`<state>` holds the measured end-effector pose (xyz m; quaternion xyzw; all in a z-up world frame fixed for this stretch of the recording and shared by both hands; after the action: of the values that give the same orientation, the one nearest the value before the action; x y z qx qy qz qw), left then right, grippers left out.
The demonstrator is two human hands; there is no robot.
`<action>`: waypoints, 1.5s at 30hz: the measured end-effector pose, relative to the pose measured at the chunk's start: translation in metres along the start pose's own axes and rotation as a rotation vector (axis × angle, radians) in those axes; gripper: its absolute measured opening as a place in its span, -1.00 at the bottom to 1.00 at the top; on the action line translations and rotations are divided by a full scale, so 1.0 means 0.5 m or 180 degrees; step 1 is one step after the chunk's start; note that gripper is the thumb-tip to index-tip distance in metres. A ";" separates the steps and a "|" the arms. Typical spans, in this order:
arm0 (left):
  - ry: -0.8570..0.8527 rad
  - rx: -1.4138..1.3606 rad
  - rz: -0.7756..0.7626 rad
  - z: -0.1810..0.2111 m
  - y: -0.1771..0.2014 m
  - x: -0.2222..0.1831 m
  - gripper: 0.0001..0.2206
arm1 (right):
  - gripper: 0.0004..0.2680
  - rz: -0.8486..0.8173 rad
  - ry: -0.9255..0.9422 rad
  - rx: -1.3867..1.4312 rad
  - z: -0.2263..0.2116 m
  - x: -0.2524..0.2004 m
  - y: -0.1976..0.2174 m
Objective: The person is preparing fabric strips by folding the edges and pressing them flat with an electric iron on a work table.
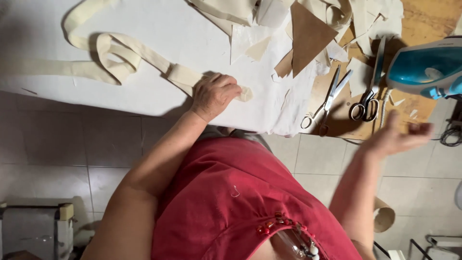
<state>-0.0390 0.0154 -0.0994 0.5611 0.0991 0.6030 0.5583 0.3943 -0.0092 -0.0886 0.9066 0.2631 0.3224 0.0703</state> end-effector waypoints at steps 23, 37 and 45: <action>0.0009 -0.0214 0.0043 -0.015 -0.001 -0.018 -0.88 | -0.95 -0.1975 -0.1055 -0.0770 -0.344 -0.051 -0.012; 0.0154 -0.0443 0.0291 -0.049 -0.038 -0.047 -0.89 | -0.61 -0.3846 -0.1511 -0.1754 -0.467 -0.380 -0.160; 0.0238 0.0030 -0.0371 -0.127 0.041 -0.040 -0.88 | -0.64 -0.3738 -0.1296 -0.1700 -0.423 -0.376 -0.202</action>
<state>-0.1055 0.0246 -0.1175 0.5341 0.1553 0.5896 0.5857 0.0964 -0.0304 -0.0561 0.6075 0.6049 0.1074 0.5036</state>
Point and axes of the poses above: each hand's wrist, its own x-axis towards the middle knuckle, its own y-axis out of the back of the hand, z = x × y, the point moved 6 cm from there along x, towards the middle knuckle, and after that the axes turned 7 degrees about x, right-handed, at the moved point
